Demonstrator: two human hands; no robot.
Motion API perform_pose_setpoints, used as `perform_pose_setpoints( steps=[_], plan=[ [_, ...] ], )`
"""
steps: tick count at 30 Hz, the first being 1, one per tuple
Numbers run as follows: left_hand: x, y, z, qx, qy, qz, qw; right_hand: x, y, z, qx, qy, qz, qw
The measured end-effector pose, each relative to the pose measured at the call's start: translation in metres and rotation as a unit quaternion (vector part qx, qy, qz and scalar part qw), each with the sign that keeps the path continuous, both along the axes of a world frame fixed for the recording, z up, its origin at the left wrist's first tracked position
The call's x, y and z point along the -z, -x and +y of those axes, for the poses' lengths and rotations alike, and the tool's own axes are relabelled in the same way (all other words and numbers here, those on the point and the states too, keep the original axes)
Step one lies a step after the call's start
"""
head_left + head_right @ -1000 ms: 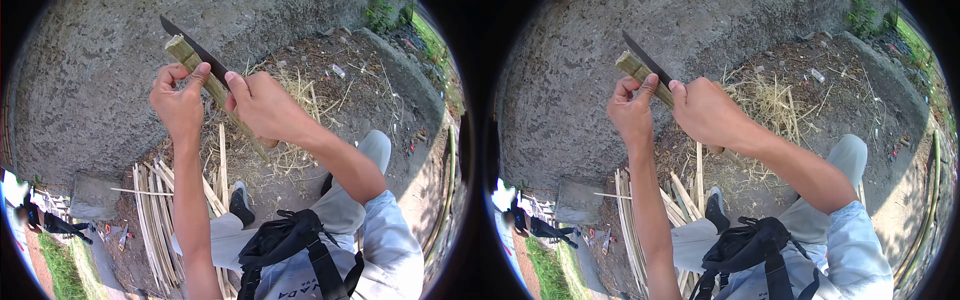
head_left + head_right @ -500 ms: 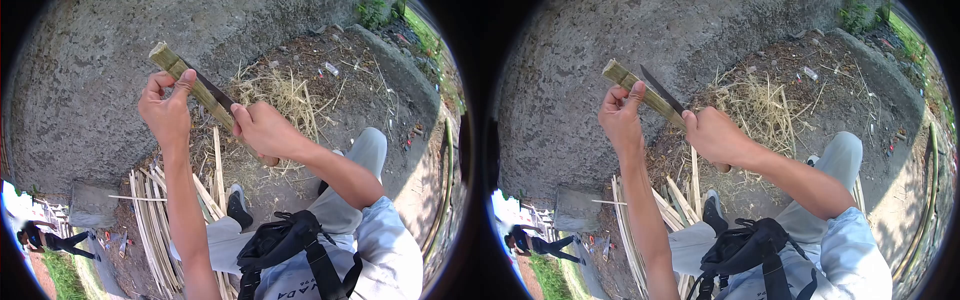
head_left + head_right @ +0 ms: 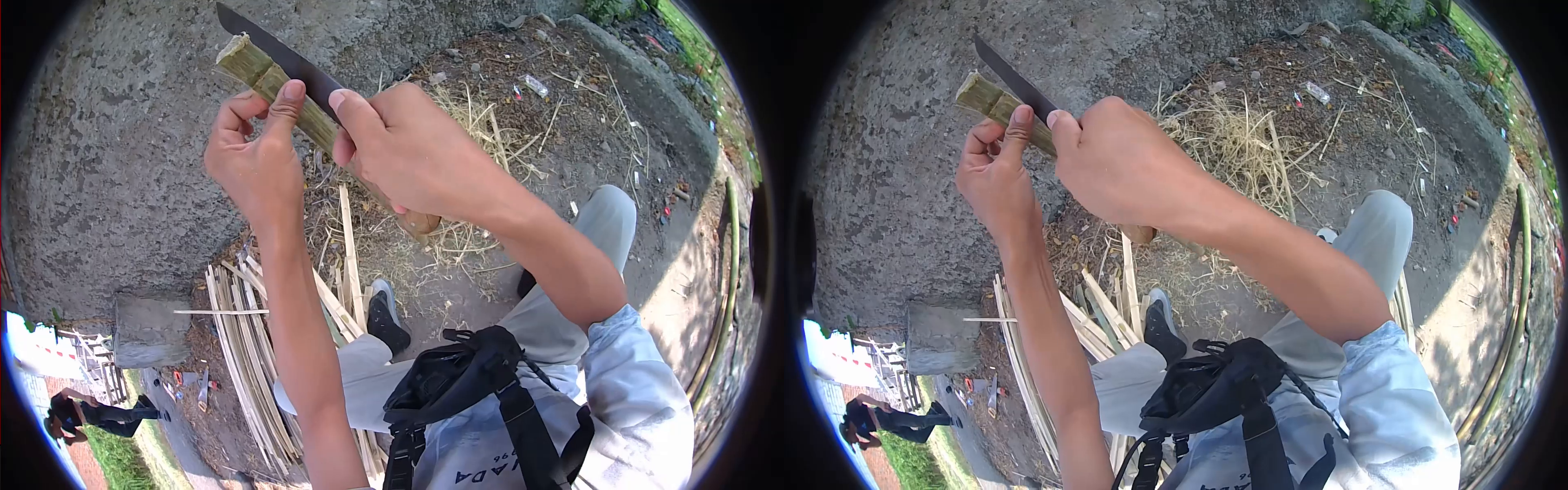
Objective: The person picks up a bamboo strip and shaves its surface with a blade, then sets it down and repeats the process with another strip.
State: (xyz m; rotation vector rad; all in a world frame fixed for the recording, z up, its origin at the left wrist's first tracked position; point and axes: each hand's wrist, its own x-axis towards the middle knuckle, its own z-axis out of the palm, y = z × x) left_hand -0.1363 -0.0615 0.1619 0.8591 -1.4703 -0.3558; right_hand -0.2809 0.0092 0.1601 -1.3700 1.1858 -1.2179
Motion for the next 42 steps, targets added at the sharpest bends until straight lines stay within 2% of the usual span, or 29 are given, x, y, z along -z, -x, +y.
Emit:
perform_pose_setpoints(
  steps=[2, 4, 7, 11, 14, 16, 19, 22, 25, 27, 30, 32, 34, 37, 40, 42],
  plan=[
    [-0.004, 0.002, -0.005, -0.012, 0.012, 0.009, 1.000, 0.000, -0.002, -0.004, -0.001, -0.017, 0.023, 1.000],
    [0.003, -0.004, -0.014, -0.004, 0.014, 0.044, 0.999, 0.034, -0.012, -0.001, 0.003, -0.044, 0.082, 0.996],
    [0.002, -0.010, -0.017, 0.015, 0.011, 0.040, 0.999, 0.084, -0.010, -0.001, -0.005, -0.111, 0.084, 0.990],
    [0.000, -0.001, -0.009, 0.014, -0.009, 0.017, 1.000, 0.036, -0.002, -0.002, 0.024, -0.030, 0.051, 0.998],
    [0.002, 0.003, -0.011, 0.023, -0.011, 0.036, 0.999, 0.017, -0.003, -0.010, 0.004, -0.029, 0.009, 1.000],
    [0.006, -0.002, -0.021, 0.065, 0.003, 0.089, 0.994, 0.055, -0.013, -0.008, -0.005, -0.080, 0.063, 0.995],
    [0.002, -0.012, -0.022, 0.122, -0.030, 0.079, 0.989, 0.156, -0.010, -0.001, -0.036, -0.185, 0.136, 0.973],
    [0.002, 0.000, -0.010, 0.119, -0.030, 0.060, 0.991, 0.147, -0.003, 0.003, -0.020, -0.226, 0.083, 0.970],
    [0.001, 0.008, -0.006, 0.141, -0.042, 0.094, 0.985, 0.095, 0.000, 0.003, 0.001, -0.131, 0.004, 0.991],
    [0.004, 0.008, -0.010, 0.121, -0.033, 0.090, 0.988, 0.061, 0.004, -0.003, 0.012, -0.085, -0.021, 0.996],
    [0.003, 0.013, -0.008, 0.098, -0.026, 0.092, 0.991, 0.052, -0.004, -0.011, 0.006, -0.071, -0.036, 0.997],
    [0.005, 0.012, -0.008, 0.093, -0.036, 0.114, 0.988, 0.068, -0.009, -0.008, -0.007, -0.100, -0.011, 0.995],
    [0.003, 0.007, -0.017, 0.106, -0.041, 0.156, 0.981, 0.118, -0.017, -0.004, -0.014, -0.132, 0.046, 0.990],
    [0.001, 0.005, -0.019, 0.114, -0.053, 0.103, 0.987, 0.169, -0.011, 0.004, 0.006, -0.098, 0.096, 0.990],
    [0.000, 0.011, -0.017, 0.125, -0.044, 0.103, 0.986, 0.111, 0.004, 0.008, -0.002, -0.172, -0.006, 0.985],
    [0.001, 0.012, -0.018, 0.131, -0.046, 0.112, 0.984, 0.066, 0.011, 0.007, 0.019, -0.114, -0.029, 0.993]
  ],
)
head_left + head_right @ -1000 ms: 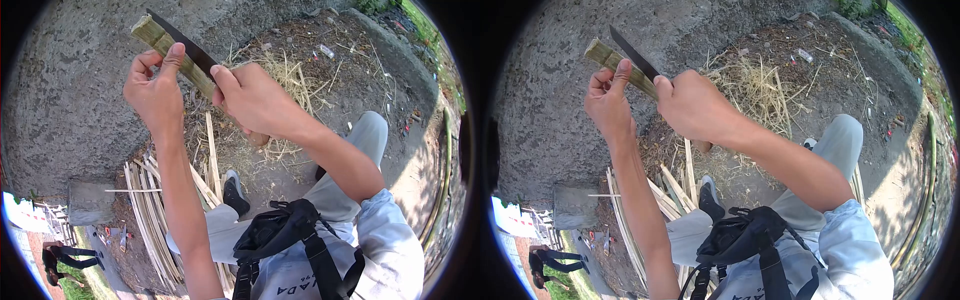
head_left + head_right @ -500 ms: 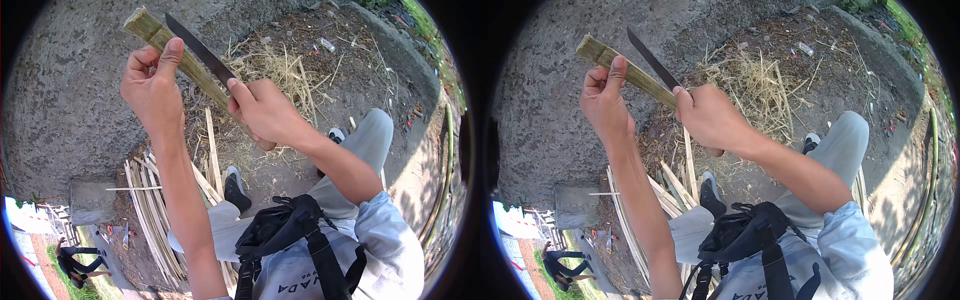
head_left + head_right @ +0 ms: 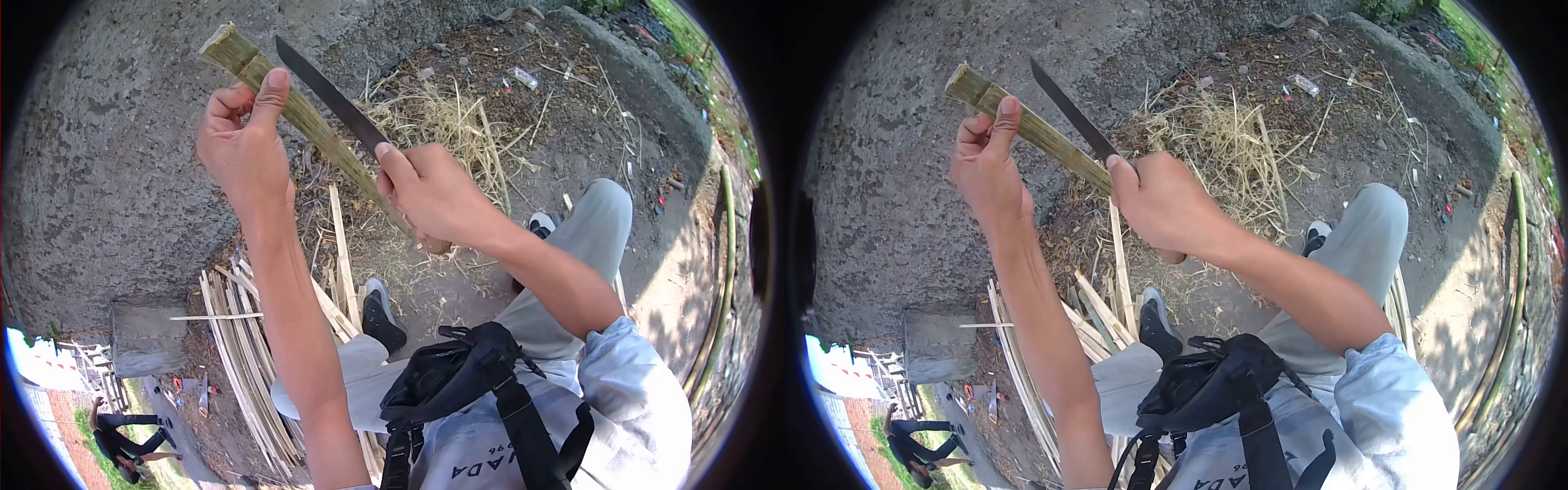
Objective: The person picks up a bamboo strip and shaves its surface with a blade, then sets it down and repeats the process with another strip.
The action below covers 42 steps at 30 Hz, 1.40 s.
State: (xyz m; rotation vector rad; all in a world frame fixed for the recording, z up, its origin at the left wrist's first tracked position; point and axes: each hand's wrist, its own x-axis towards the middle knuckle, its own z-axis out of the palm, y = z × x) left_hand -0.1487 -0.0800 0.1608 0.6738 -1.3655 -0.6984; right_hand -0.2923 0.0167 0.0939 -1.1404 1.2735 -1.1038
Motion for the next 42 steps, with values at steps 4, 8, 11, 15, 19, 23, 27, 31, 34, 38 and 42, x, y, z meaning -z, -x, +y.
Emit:
perform_pose_setpoints(
  steps=[4, 8, 11, 15, 19, 23, 27, 31, 34, 38, 42],
  plan=[
    [0.001, 0.008, 0.010, 0.017, 0.012, 0.020, 1.000, -0.034, -0.002, -0.012, -0.021, 0.048, 0.007, 0.999],
    [0.001, -0.004, 0.006, -0.009, -0.001, 0.012, 1.000, 0.041, -0.026, -0.010, -0.038, -0.015, 0.081, 0.996],
    [-0.001, -0.011, 0.005, 0.021, -0.003, -0.012, 1.000, 0.097, -0.022, 0.005, -0.057, -0.074, 0.133, 0.987],
    [0.003, -0.003, 0.011, 0.038, -0.001, -0.020, 0.999, 0.054, -0.009, 0.001, -0.034, -0.101, 0.064, 0.992],
    [-0.001, -0.001, 0.012, 0.031, 0.002, -0.036, 0.999, -0.022, -0.005, -0.011, 0.022, 0.063, 0.018, 0.998],
    [0.000, 0.000, 0.014, 0.029, -0.001, 0.000, 1.000, -0.014, -0.021, -0.012, 0.030, 0.078, 0.014, 0.996],
    [0.003, -0.008, 0.014, 0.055, -0.005, -0.005, 0.998, 0.071, -0.025, -0.002, -0.015, -0.051, 0.124, 0.991],
    [0.003, 0.002, 0.019, 0.054, 0.011, -0.010, 0.998, 0.075, -0.011, 0.005, -0.016, -0.061, 0.151, 0.987],
    [0.002, 0.003, 0.020, 0.039, 0.010, -0.047, 0.998, 0.027, -0.003, 0.002, 0.020, 0.001, 0.098, 0.995],
    [0.004, 0.000, 0.016, 0.018, 0.020, -0.025, 0.999, -0.023, -0.007, 0.000, 0.053, 0.069, 0.058, 0.995],
    [0.005, -0.007, 0.019, -0.022, 0.020, 0.009, 1.000, 0.042, -0.032, 0.004, -0.006, -0.006, 0.132, 0.991]
  ],
)
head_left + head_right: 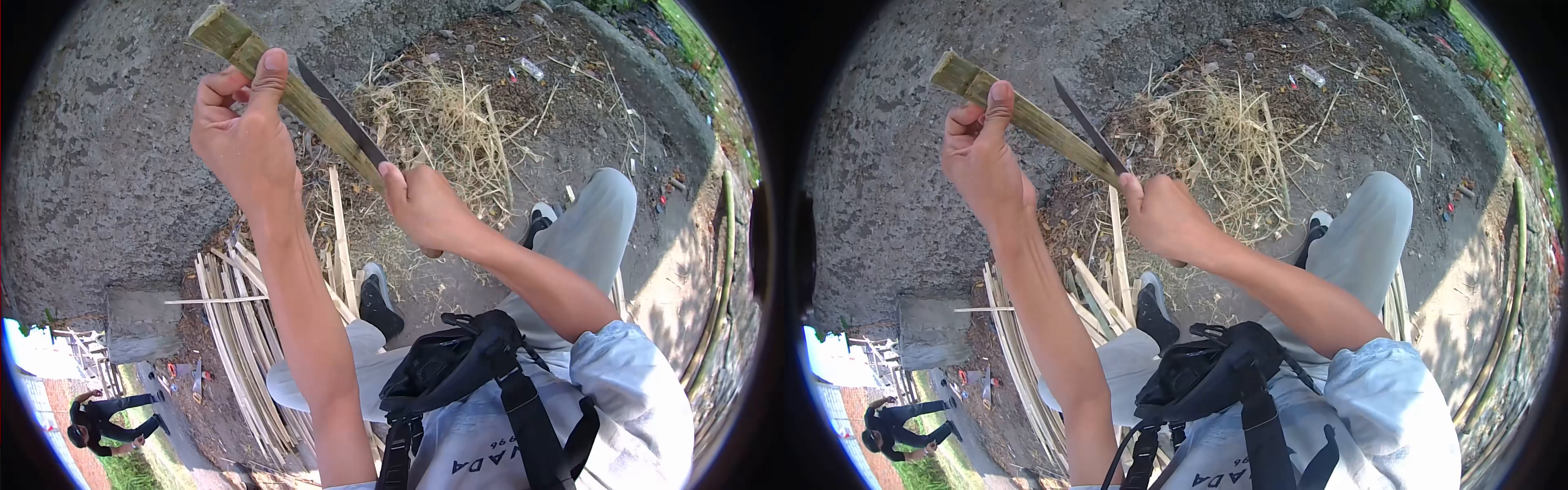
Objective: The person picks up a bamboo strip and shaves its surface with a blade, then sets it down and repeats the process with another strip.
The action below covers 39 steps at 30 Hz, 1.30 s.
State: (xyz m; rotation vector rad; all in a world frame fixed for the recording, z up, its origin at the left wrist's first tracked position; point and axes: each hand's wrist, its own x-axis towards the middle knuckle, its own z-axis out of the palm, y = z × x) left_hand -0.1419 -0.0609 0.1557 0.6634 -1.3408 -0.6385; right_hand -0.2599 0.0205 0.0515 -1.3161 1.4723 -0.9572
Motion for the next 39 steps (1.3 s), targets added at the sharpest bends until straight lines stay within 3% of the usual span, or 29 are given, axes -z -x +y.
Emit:
perform_pose_setpoints(
  steps=[1, 3, 6, 7, 11, 14, 15, 17, 19, 23, 26, 29, 31, 34, 37, 39],
  plan=[
    [-0.002, -0.003, 0.000, -0.006, 0.000, 0.011, 1.000, 0.026, 0.001, 0.003, -0.030, -0.086, 0.026, 0.995],
    [-0.002, -0.005, 0.002, 0.023, 0.000, -0.013, 1.000, 0.134, -0.003, 0.004, -0.021, -0.082, 0.084, 0.993],
    [-0.002, -0.003, -0.006, 0.019, 0.009, -0.004, 1.000, 0.095, 0.007, 0.000, -0.011, -0.157, 0.035, 0.987],
    [0.001, -0.003, -0.006, 0.011, 0.005, 0.001, 1.000, 0.093, 0.008, -0.008, 0.001, -0.125, 0.022, 0.992],
    [-0.001, -0.013, -0.012, 0.007, 0.011, -0.017, 1.000, -0.010, 0.012, -0.011, 0.008, 0.036, -0.012, 0.999],
    [-0.001, -0.018, -0.011, 0.008, 0.014, 0.005, 1.000, -0.003, -0.002, -0.018, 0.007, 0.082, 0.004, 0.997],
    [-0.001, -0.020, -0.009, 0.002, 0.013, 0.005, 1.000, 0.010, -0.007, -0.014, -0.009, 0.058, 0.021, 0.998],
    [-0.003, -0.028, -0.010, -0.001, 0.012, -0.005, 1.000, 0.057, -0.009, -0.011, -0.057, -0.139, 0.019, 0.988],
    [-0.003, -0.039, -0.014, 0.007, 0.010, -0.033, 0.999, 0.178, -0.015, -0.002, -0.035, -0.068, 0.081, 0.994],
    [-0.001, -0.026, -0.007, -0.020, 0.017, -0.049, 0.998, 0.115, -0.007, -0.019, -0.004, -0.151, -0.045, 0.987],
    [-0.005, -0.022, -0.014, -0.009, 0.018, -0.044, 0.999, 0.015, -0.002, -0.026, -0.001, -0.033, -0.089, 0.996],
    [-0.003, -0.020, -0.012, -0.008, 0.012, -0.029, 0.999, -0.016, -0.003, -0.022, -0.014, 0.032, -0.065, 0.997],
    [-0.003, -0.021, -0.008, -0.010, 0.019, -0.022, 1.000, 0.007, -0.007, -0.016, -0.013, 0.050, 0.003, 0.999],
    [-0.004, -0.033, -0.013, -0.027, 0.012, -0.028, 0.999, 0.124, -0.013, -0.002, -0.040, -0.086, 0.049, 0.994],
    [-0.002, -0.036, -0.013, -0.032, 0.030, -0.052, 0.998, 0.127, -0.004, -0.003, -0.041, -0.150, 0.044, 0.987],
    [-0.001, -0.036, -0.014, -0.043, 0.016, -0.031, 0.998, 0.085, 0.000, -0.004, -0.047, -0.165, 0.014, 0.985]
  ],
)
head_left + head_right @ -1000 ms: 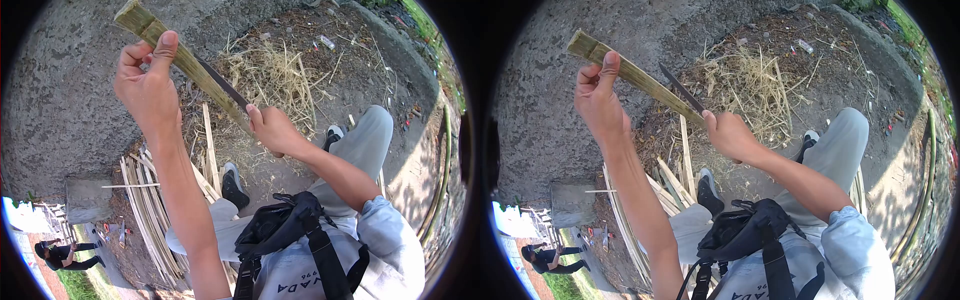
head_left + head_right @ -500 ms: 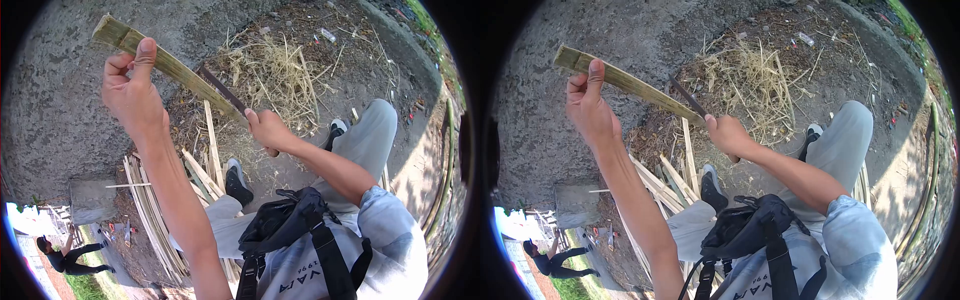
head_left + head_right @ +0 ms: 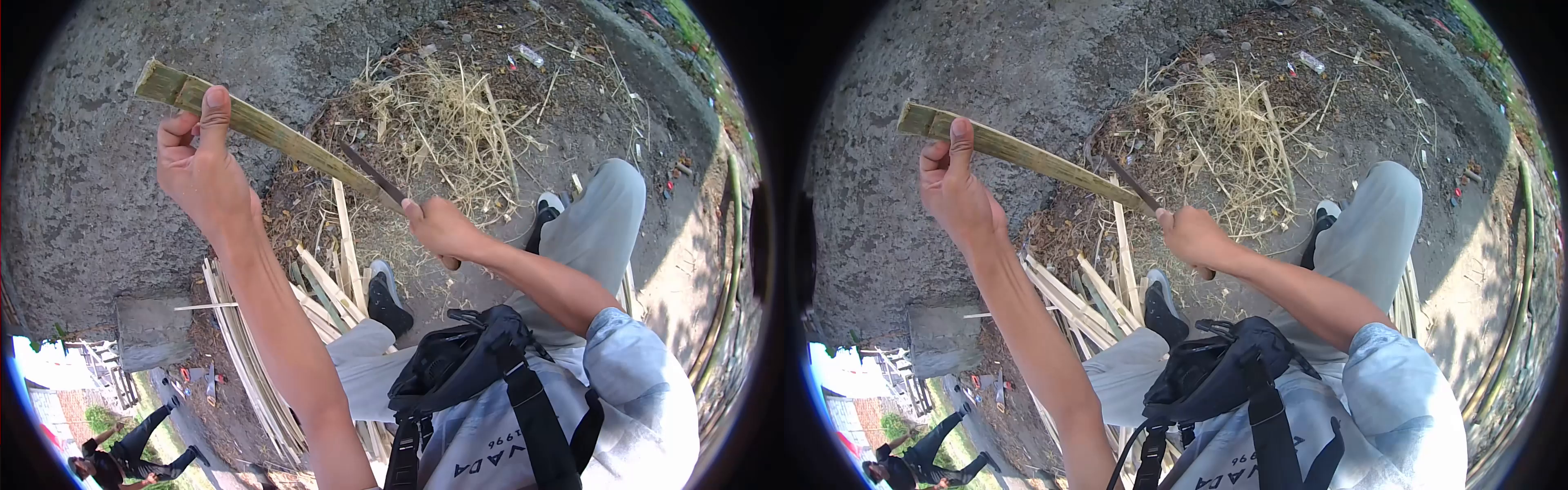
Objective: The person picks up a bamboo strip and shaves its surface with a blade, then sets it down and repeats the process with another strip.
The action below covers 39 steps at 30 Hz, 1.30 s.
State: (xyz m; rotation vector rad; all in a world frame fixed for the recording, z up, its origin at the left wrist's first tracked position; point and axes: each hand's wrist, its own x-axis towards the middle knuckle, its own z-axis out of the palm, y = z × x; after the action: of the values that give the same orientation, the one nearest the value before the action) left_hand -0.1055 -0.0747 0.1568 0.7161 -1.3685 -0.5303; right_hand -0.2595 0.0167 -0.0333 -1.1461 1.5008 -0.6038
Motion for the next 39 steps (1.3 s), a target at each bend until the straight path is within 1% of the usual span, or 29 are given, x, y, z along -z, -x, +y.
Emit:
perform_pose_setpoints(
  steps=[2, 3, 4, 7, 8, 10, 11, 12, 13, 15, 16, 19, 21, 22, 23, 24, 25, 26, 27, 28, 29, 31, 33, 35, 37, 38, 39],
  plan=[
    [-0.004, 0.001, 0.000, -0.008, -0.005, 0.001, 1.000, -0.058, 0.001, -0.002, 0.019, 0.106, -0.051, 0.993],
    [-0.005, 0.002, 0.002, -0.011, -0.008, -0.008, 1.000, -0.081, 0.001, -0.004, 0.030, 0.156, -0.057, 0.986],
    [-0.005, 0.003, 0.003, -0.015, -0.011, -0.017, 1.000, -0.092, -0.002, -0.006, 0.039, 0.206, -0.063, 0.976],
    [-0.003, 0.003, 0.004, -0.004, -0.007, 0.007, 1.000, -0.082, -0.016, -0.011, 0.033, 0.251, -0.050, 0.966],
    [-0.001, 0.000, 0.003, -0.013, -0.002, 0.003, 1.000, -0.051, -0.025, -0.012, 0.054, 0.248, -0.032, 0.967],
    [-0.002, -0.008, -0.001, -0.029, 0.008, -0.006, 1.000, 0.026, -0.028, -0.011, 0.020, 0.155, 0.044, 0.987],
    [-0.001, -0.008, 0.002, -0.024, 0.003, -0.015, 1.000, 0.098, -0.025, -0.004, 0.001, 0.107, 0.069, 0.992],
    [-0.002, -0.008, 0.007, -0.016, 0.003, -0.025, 1.000, 0.146, -0.021, 0.001, -0.015, 0.064, 0.094, 0.993],
    [-0.004, -0.005, 0.006, -0.005, 0.005, -0.036, 0.999, 0.145, -0.020, -0.001, 0.004, 0.031, 0.070, 0.997],
    [-0.005, 0.004, -0.001, -0.005, 0.009, -0.008, 1.000, 0.132, -0.014, 0.004, 0.023, -0.046, 0.032, 0.998],
    [-0.001, 0.003, 0.001, -0.013, 0.001, 0.005, 1.000, 0.124, -0.015, 0.002, 0.028, -0.018, 0.029, 0.999],
    [-0.002, -0.005, -0.005, 0.024, -0.012, 0.002, 1.000, 0.029, -0.019, -0.015, 0.055, 0.098, -0.016, 0.993],
    [-0.003, -0.013, -0.009, 0.000, -0.008, -0.005, 1.000, -0.001, -0.030, -0.015, 0.065, 0.182, -0.032, 0.981],
    [-0.002, -0.018, -0.010, -0.012, -0.006, -0.008, 1.000, -0.004, -0.031, -0.015, 0.070, 0.224, -0.040, 0.971],
    [-0.001, -0.021, -0.010, -0.010, -0.010, -0.001, 1.000, 0.011, -0.033, -0.014, 0.068, 0.201, -0.020, 0.977],
    [-0.001, -0.024, -0.010, -0.007, -0.013, 0.006, 1.000, 0.039, -0.039, -0.013, 0.067, 0.179, -0.002, 0.982],
    [-0.002, -0.028, -0.010, -0.003, -0.015, 0.012, 1.000, 0.074, -0.047, -0.013, 0.067, 0.158, 0.016, 0.985],
    [-0.003, -0.034, -0.012, 0.012, -0.026, 0.014, 0.999, 0.135, -0.049, -0.009, 0.082, 0.152, 0.022, 0.985],
    [-0.003, -0.033, -0.009, 0.021, -0.030, -0.004, 0.999, 0.181, -0.036, 0.007, 0.042, 0.080, 0.039, 0.995],
    [-0.004, -0.031, -0.007, 0.034, -0.029, -0.021, 0.999, 0.203, -0.026, 0.015, 0.006, 0.013, 0.056, 0.998],
    [-0.007, -0.027, -0.010, 0.049, -0.025, -0.040, 0.998, 0.194, -0.024, 0.006, 0.020, -0.016, 0.033, 0.999],
    [-0.006, -0.024, -0.016, 0.020, -0.023, -0.025, 0.999, 0.181, -0.020, 0.005, 0.027, -0.091, -0.007, 0.995],
    [-0.005, -0.031, -0.017, 0.001, -0.025, -0.025, 0.999, 0.137, -0.023, -0.001, 0.039, 0.018, 0.022, 0.999],
    [-0.005, -0.048, -0.022, 0.003, -0.024, -0.042, 0.999, 0.089, -0.026, -0.006, 0.034, 0.156, 0.012, 0.987],
    [-0.008, -0.060, -0.021, -0.029, -0.055, -0.016, 0.998, 0.066, -0.037, -0.003, 0.030, 0.175, 0.001, 0.984],
    [-0.008, -0.065, -0.022, -0.046, -0.069, -0.001, 0.997, 0.065, -0.039, -0.001, 0.027, 0.186, -0.003, 0.982],
    [-0.005, -0.071, -0.024, -0.055, -0.070, 0.004, 0.996, 0.087, -0.043, 0.000, 0.027, 0.137, 0.018, 0.990]
  ],
)
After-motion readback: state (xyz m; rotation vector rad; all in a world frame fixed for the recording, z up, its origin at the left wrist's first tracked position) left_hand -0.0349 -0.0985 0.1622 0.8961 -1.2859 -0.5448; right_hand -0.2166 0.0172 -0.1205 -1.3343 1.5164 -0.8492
